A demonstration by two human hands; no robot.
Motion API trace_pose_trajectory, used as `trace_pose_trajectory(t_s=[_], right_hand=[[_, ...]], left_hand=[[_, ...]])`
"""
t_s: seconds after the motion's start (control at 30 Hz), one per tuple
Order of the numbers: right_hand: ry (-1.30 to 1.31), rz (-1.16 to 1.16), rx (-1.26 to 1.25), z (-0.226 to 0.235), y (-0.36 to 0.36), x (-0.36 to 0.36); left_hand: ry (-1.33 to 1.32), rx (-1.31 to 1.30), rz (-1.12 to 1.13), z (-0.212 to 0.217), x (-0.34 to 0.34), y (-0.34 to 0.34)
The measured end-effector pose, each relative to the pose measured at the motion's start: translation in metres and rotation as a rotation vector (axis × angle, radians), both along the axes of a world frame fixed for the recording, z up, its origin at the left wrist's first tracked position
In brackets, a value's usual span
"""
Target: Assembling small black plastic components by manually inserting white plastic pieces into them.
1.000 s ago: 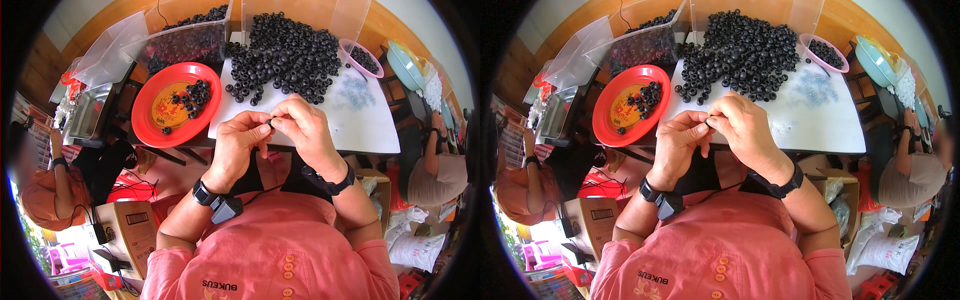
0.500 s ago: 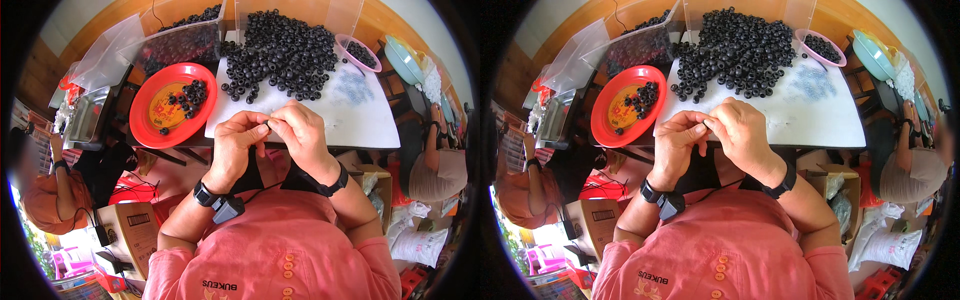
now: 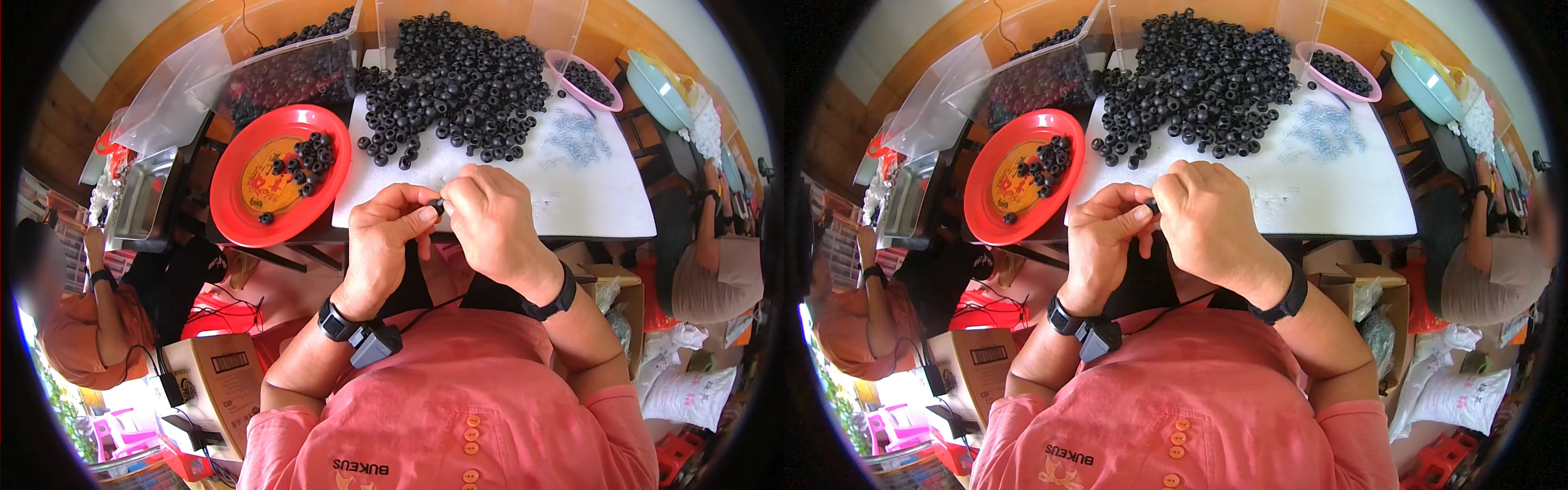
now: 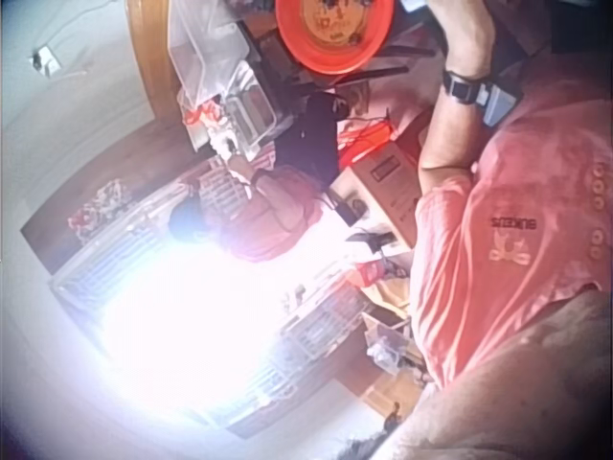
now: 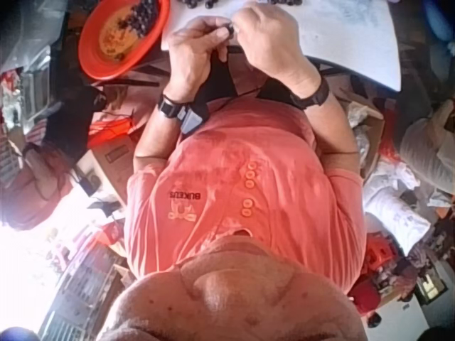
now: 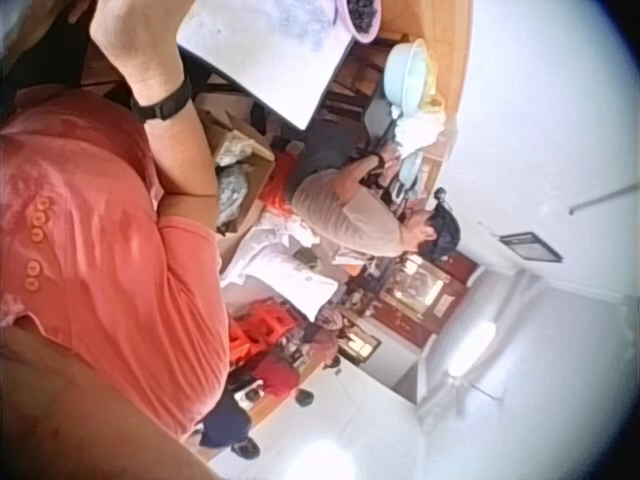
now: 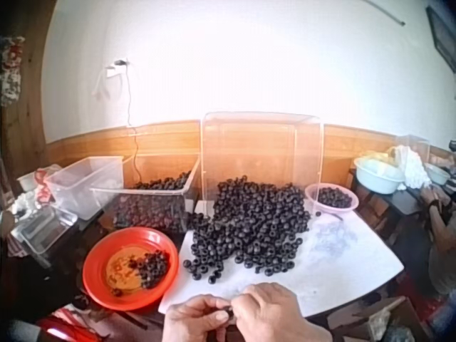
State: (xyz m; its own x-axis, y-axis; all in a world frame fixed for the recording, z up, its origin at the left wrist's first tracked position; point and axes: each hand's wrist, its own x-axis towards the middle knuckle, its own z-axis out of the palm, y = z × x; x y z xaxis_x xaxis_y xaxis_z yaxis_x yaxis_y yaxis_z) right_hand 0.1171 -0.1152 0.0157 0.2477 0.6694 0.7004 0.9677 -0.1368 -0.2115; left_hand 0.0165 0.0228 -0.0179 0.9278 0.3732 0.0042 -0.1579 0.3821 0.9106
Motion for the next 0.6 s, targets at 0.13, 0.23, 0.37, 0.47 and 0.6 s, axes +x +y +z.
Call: trace_pose_trajectory(t_s=[0.13,0.23,0.37,0.47,0.6], right_hand=[[0.126,0.059,0.029,0.0002,-0.0008,0.0031],[0.135,0.046,0.028,0.0023,-0.0016,0.0016],[0.270,0.055,0.009,0.0008,-0.0014,0.0043],[0.528,0.084,0.064,-0.0003,0.0007,0.0036],[0.587,0.098,0.091,-0.0014,0.0029,-0.0009]], left_hand=[[0.003,-0.006,0.003,0.0031,0.0004,-0.0012],[-0.015,-0.009,0.000,0.0019,0.0008,-0.0012],[-0.028,-0.009,-0.003,0.0004,0.0012,-0.0003],[-0.033,-0.017,-0.002,0.0006,0.0011,-0.0010],[-0.031,-0.013,0.004,0.0000,0.0004,-0.0013]])
